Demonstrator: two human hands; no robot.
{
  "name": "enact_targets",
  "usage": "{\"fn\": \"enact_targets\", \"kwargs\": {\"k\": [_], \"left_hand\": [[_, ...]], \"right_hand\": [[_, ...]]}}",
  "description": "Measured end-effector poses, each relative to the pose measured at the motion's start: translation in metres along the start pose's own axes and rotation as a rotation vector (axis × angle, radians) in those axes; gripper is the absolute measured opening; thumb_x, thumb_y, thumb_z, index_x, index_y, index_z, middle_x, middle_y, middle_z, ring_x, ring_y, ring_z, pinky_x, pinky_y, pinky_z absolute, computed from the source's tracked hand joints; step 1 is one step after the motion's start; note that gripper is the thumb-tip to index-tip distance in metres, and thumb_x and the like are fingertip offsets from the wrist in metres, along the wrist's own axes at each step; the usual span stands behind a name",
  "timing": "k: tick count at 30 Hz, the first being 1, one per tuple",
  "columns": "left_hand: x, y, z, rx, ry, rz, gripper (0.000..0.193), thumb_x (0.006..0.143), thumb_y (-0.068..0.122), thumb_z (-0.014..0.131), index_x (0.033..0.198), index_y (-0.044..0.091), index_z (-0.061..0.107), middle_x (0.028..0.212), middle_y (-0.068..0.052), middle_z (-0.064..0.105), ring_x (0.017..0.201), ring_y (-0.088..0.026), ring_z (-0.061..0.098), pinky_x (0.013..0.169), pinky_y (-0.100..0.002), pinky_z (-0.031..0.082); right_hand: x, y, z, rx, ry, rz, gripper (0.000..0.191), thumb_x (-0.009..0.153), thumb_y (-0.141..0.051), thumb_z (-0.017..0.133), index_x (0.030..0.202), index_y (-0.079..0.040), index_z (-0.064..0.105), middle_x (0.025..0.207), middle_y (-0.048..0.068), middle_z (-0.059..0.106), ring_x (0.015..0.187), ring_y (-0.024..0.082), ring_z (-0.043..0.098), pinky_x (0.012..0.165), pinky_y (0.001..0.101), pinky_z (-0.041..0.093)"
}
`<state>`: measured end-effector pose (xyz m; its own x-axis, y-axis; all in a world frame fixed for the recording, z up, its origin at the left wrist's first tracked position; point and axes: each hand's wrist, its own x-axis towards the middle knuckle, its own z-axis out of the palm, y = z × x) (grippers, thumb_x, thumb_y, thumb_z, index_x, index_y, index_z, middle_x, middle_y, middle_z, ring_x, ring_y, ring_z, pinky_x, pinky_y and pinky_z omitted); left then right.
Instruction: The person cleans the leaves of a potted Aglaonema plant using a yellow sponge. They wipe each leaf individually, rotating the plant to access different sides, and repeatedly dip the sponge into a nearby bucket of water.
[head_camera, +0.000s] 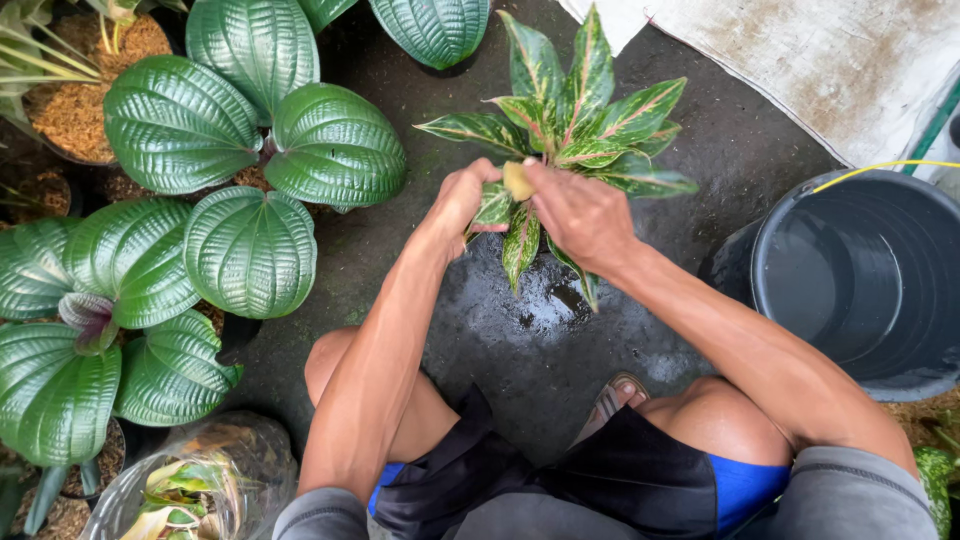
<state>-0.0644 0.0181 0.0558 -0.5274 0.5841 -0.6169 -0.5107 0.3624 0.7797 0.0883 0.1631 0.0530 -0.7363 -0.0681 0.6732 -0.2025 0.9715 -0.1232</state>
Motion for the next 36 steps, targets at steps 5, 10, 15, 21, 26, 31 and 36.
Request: {"fn": "enact_targets", "kwargs": {"k": [5, 10, 15, 21, 26, 31, 36], "left_hand": [[-0.008, -0.004, 0.004, -0.136, -0.057, -0.009, 0.037, 0.091, 0.028, 0.051, 0.107, -0.002, 0.067, 0.096, -0.013, 0.072, 0.083, -0.019, 0.07, 0.064, -0.034, 0.065], [-0.014, -0.001, 0.006, -0.216, -0.089, -0.005, 0.036, 0.092, 0.026, 0.051, 0.111, -0.001, 0.065, 0.101, -0.012, 0.071, 0.089, -0.02, 0.071, 0.077, -0.041, 0.067], [-0.013, -0.003, 0.008, -0.268, -0.11, -0.021, 0.037, 0.092, 0.026, 0.049, 0.111, -0.002, 0.064, 0.102, -0.015, 0.071, 0.089, -0.024, 0.071, 0.087, -0.047, 0.064], [-0.009, -0.005, 0.013, -0.348, -0.123, -0.005, 0.039, 0.093, 0.025, 0.05, 0.114, -0.005, 0.063, 0.104, -0.015, 0.07, 0.092, -0.025, 0.069, 0.085, -0.05, 0.065], [-0.009, -0.008, 0.017, -0.336, -0.13, 0.008, 0.039, 0.091, 0.025, 0.048, 0.115, -0.003, 0.063, 0.105, -0.015, 0.072, 0.091, -0.023, 0.072, 0.083, -0.046, 0.065], [-0.007, -0.012, 0.018, -0.343, -0.108, 0.029, 0.038, 0.092, 0.024, 0.049, 0.111, -0.005, 0.064, 0.1, -0.016, 0.072, 0.085, -0.023, 0.071, 0.079, -0.044, 0.064], [-0.008, -0.012, 0.015, -0.371, -0.107, 0.064, 0.036, 0.092, 0.023, 0.049, 0.108, -0.005, 0.065, 0.098, -0.016, 0.071, 0.084, -0.023, 0.07, 0.078, -0.043, 0.064]], "right_hand": [[-0.001, 0.005, 0.013, -0.141, -0.424, 0.287, 0.03, 0.096, -0.001, 0.064, 0.125, 0.004, 0.062, 0.084, 0.018, 0.073, 0.062, 0.027, 0.07, 0.051, 0.0413, 0.054], [0.004, 0.002, 0.011, 0.091, -0.216, 0.259, 0.031, 0.095, -0.002, 0.064, 0.125, 0.006, 0.064, 0.071, 0.018, 0.069, 0.051, 0.027, 0.065, 0.044, 0.0425, 0.051], [0.005, -0.004, -0.003, 0.074, -0.339, 0.358, 0.025, 0.087, -0.004, 0.065, 0.11, 0.005, 0.07, 0.072, 0.018, 0.07, 0.048, 0.03, 0.062, 0.045, 0.0449, 0.05], [0.003, 0.004, -0.001, -0.048, -0.428, 0.452, 0.016, 0.084, -0.015, 0.068, 0.086, -0.002, 0.077, 0.057, 0.021, 0.064, 0.049, 0.037, 0.063, 0.051, 0.0492, 0.052], [-0.002, 0.01, 0.01, -0.003, -0.613, 0.668, 0.019, 0.089, -0.014, 0.063, 0.085, -0.001, 0.075, 0.06, 0.02, 0.066, 0.051, 0.033, 0.066, 0.052, 0.0492, 0.054], [0.004, 0.003, 0.006, 0.072, -0.471, 0.609, 0.015, 0.087, -0.013, 0.066, 0.09, -0.004, 0.078, 0.061, 0.021, 0.067, 0.052, 0.036, 0.065, 0.056, 0.0493, 0.054], [0.013, -0.02, -0.019, 0.208, -0.284, 0.446, 0.023, 0.089, -0.01, 0.066, 0.107, -0.002, 0.078, 0.073, 0.019, 0.073, 0.053, 0.032, 0.067, 0.053, 0.0458, 0.053]]}}
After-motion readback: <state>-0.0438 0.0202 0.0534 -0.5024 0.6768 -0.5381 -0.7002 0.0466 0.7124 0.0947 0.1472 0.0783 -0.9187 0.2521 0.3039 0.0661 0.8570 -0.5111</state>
